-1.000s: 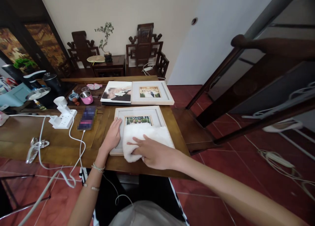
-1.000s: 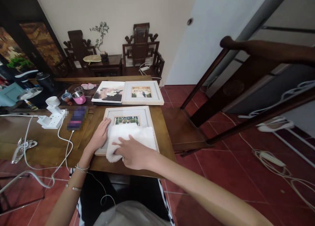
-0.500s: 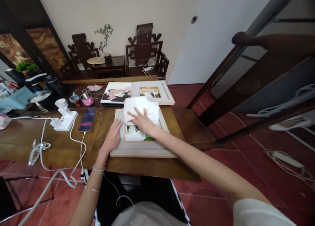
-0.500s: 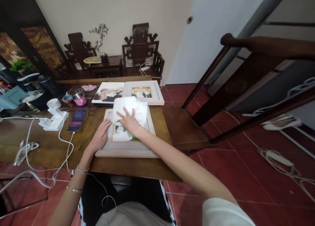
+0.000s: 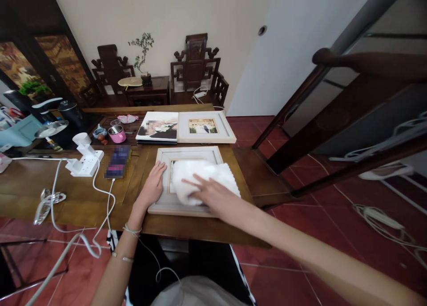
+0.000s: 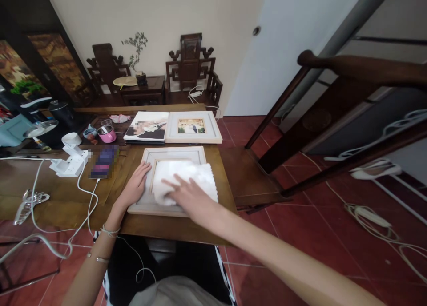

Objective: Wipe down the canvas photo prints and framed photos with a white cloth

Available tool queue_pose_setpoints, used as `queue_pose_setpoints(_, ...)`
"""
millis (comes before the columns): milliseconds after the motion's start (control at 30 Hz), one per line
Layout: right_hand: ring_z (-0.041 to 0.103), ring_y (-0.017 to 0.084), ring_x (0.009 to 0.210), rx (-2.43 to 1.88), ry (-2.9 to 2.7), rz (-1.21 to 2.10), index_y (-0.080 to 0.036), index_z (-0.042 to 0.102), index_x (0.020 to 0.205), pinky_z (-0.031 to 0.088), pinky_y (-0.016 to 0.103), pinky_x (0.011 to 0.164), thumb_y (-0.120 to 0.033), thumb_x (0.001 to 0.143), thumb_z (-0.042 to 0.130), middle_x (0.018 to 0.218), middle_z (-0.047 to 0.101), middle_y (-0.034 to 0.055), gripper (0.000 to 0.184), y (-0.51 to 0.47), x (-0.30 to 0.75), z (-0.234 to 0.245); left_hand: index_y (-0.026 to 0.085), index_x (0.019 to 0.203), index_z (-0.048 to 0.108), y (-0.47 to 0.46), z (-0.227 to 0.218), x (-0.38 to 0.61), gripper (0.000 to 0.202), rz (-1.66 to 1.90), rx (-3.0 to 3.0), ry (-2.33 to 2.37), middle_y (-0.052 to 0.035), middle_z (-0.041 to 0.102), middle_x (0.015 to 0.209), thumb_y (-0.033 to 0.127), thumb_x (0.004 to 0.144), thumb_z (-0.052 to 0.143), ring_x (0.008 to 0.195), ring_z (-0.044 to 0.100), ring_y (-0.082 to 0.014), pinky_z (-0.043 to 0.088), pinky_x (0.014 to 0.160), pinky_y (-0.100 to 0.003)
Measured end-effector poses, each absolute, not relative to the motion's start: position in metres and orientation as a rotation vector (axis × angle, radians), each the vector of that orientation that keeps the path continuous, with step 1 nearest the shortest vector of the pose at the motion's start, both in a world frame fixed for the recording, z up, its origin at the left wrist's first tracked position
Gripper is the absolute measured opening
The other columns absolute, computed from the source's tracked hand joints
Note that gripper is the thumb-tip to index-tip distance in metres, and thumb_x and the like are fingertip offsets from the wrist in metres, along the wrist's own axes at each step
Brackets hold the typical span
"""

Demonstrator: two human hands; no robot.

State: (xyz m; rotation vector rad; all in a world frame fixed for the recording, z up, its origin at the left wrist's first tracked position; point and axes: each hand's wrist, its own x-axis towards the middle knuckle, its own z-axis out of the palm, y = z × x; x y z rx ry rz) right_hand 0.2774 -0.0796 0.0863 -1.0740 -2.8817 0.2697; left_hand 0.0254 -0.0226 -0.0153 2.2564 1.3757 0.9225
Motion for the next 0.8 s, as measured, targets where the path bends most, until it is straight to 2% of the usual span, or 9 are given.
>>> queue_pose_setpoints(67,0.023,0.035,0.141,-1.231,-2.8,0.006,-0.022,0.065,0.115,0.036,0.059,0.104,0.015,0.066,0.039,0.155,0.027,0.0041,0.067,-0.049,0.285,0.084,0.017,0.134,0.049,-0.023,-0.016,0.025,0.045,0.934,2.255,1.375,-0.0118,0.046,0.144,0.015,0.092,0.032,0.143,0.027,-0.0216,0.025,0.117,-0.05)
queue_pose_setpoints(133,0.015,0.039,0.142,-1.4,-2.724,-0.236,-0.019,0.067,0.113,0.027,0.064,0.107,0.012,0.072,0.04,0.157,0.02,0.005,0.058,-0.02,0.292,0.082,0.017,0.134,0.048,-0.023,-0.016,0.025,0.045,0.93,2.257,1.374,-0.0122,0.046,0.144,0.015,0.093,0.031,0.143,0.027,-0.0214,0.025,0.117,-0.05)
queue_pose_setpoints(200,0.015,0.041,0.142,-1.493,-2.717,-0.321,-0.018,0.067,0.114,0.025,0.066,0.107,0.009,0.077,0.04,0.156,0.022,0.0063,0.054,0.001,0.296,0.077,0.017,0.134,0.049,-0.023,-0.016,0.025,0.044,0.93,2.253,1.373,-0.0122,0.046,0.144,0.015,0.093,0.031,0.143,0.027,-0.0214,0.025,0.117,-0.05)
queue_pose_setpoints(333,0.034,0.04,0.135,-1.485,-2.826,-0.228,-0.019,0.068,0.112,0.029,0.064,0.104,0.009,0.074,0.043,0.149,0.039,0.0094,0.054,-0.001,0.292,0.061,0.017,0.132,0.051,-0.023,-0.017,0.026,0.045,0.97,2.225,1.378,-0.0116,0.048,0.143,0.012,0.091,0.032,0.142,0.029,-0.0211,0.025,0.117,-0.049)
queue_pose_setpoints(433,0.038,0.043,0.131,-1.439,-2.886,-0.159,-0.015,0.07,0.108,0.029,0.066,0.103,0.004,0.074,0.048,0.147,0.04,0.0152,0.045,-0.035,0.283,0.058,0.016,0.13,0.052,-0.022,-0.017,0.027,0.046,0.994,2.21,1.382,-0.0118,0.05,0.141,0.01,0.09,0.032,0.141,0.031,-0.0209,0.025,0.117,-0.049)
queue_pose_setpoints(600,0.049,0.044,0.121,-1.354,-2.969,0.081,-0.016,0.071,0.107,0.042,0.062,0.095,-0.003,0.07,0.055,0.141,0.047,0.0184,0.042,-0.109,0.273,0.079,0.016,0.129,0.053,-0.022,-0.016,0.028,0.046,0.996,2.186,1.387,-0.0107,0.05,0.141,0.01,0.089,0.033,0.14,0.032,-0.0207,0.026,0.117,-0.048)
queue_pose_setpoints(700,0.044,0.043,0.126,-1.233,-2.967,0.3,-0.019,0.069,0.11,0.041,0.061,0.097,-0.004,0.067,0.054,0.146,0.042,0.0149,0.048,-0.136,0.269,0.084,0.016,0.131,0.053,-0.021,-0.017,0.027,0.046,0.991,2.195,1.375,-0.0108,0.05,0.141,0.01,0.089,0.033,0.141,0.031,-0.0212,0.025,0.117,-0.049)
queue_pose_setpoints(800,0.031,0.042,0.136,-1.243,-2.899,0.323,-0.021,0.066,0.118,0.032,0.066,0.103,-0.001,0.069,0.048,0.15,0.037,0.0099,0.056,-0.132,0.266,0.074,0.017,0.132,0.052,-0.021,-0.019,0.026,0.047,0.991,2.213,1.365,-0.0109,0.049,0.142,0.01,0.09,0.033,0.141,0.031,-0.0217,0.024,0.117,-0.05)
